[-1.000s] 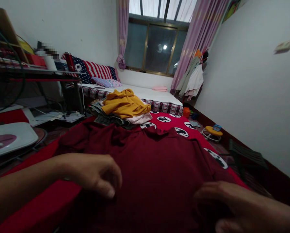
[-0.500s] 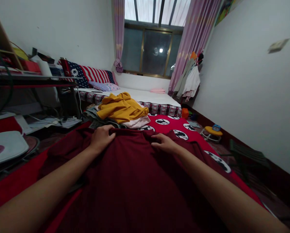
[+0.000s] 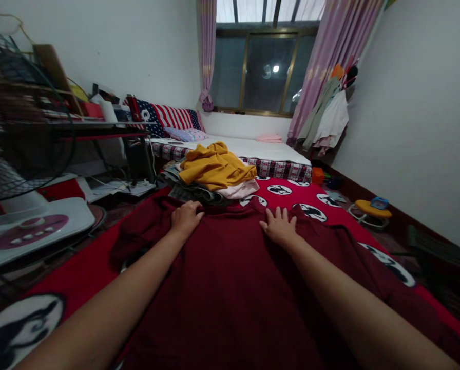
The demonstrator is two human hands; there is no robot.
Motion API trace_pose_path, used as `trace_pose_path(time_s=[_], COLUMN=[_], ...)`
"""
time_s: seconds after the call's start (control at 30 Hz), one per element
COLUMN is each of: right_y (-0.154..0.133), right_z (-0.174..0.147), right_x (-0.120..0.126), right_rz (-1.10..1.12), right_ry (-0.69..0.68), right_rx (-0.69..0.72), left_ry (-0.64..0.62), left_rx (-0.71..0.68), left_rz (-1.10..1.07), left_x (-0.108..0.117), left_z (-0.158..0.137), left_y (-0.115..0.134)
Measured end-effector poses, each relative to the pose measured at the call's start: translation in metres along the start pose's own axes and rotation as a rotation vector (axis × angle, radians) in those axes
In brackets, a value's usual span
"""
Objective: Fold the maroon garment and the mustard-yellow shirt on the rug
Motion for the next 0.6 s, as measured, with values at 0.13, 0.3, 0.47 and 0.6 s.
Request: trace_pose_path(time_s=[0.13, 0.3, 0.47, 0.6], right_y=[-0.046, -0.06, -0.053, -0.059], right_z=[-0.053, -0.081, -0.074, -0.078], right_x=[0.005, -0.015, -0.02, -0.017], right_rz=[0.114, 0.283, 0.523, 0.636], right_ry=[0.109, 0.15, 0.26, 0.406], right_rx=[0.384, 0.531, 0.488, 0.543], left_ry=[0.015, 0.107, 0.221, -0.096], left_rx=[-0.024, -0.195, -0.048, 0.254], left_rz=[-0.058, -0.247, 0.097, 0.115], left_x=[-0.005, 0.014, 0.074, 0.095], left_z=[0.001, -0.008, -0.021, -0.019], left_y=[-0.001, -0.005, -0.05, -0.108])
Point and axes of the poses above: each hand's wrist, its own z-axis towards the middle knuckle, its own x-axis out of the back of the hand, y = z × x, the point moved 1 cm from there along z, towards the middle knuckle, and after that the axes turned 12 degrees about -z, right-handed, at the moved point
